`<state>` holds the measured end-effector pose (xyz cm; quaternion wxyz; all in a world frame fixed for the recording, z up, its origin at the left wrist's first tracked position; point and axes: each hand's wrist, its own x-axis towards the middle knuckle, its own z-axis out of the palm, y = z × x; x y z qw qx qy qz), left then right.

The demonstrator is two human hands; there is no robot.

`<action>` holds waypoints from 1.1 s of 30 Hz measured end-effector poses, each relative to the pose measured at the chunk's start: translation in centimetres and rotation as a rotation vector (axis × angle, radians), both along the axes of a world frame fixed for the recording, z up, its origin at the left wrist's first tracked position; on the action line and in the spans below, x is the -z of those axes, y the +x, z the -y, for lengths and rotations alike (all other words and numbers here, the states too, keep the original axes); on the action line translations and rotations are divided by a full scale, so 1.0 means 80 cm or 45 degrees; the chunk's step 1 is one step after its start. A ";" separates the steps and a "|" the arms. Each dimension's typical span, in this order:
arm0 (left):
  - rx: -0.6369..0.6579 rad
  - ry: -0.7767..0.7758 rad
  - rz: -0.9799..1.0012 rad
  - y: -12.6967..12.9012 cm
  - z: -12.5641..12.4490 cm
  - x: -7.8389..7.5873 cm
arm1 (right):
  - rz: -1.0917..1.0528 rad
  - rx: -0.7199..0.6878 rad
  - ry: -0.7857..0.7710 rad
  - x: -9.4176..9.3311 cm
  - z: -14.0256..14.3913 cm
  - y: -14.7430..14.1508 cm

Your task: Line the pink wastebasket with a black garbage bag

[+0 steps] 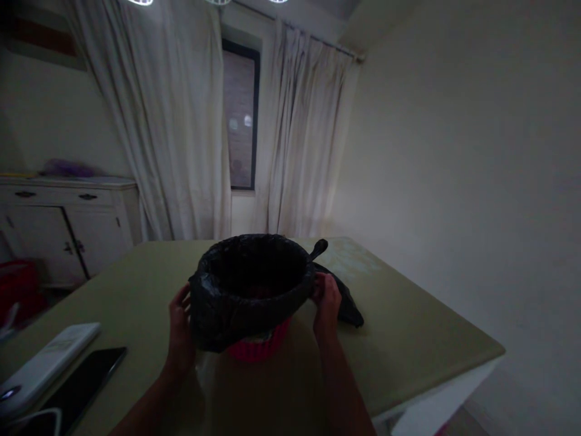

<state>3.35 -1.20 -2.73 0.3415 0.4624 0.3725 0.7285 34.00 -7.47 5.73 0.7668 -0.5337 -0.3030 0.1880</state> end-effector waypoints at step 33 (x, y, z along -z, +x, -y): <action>0.172 0.293 -0.556 0.009 0.110 -0.225 | 1.960 0.072 -0.558 -0.322 -0.035 -0.105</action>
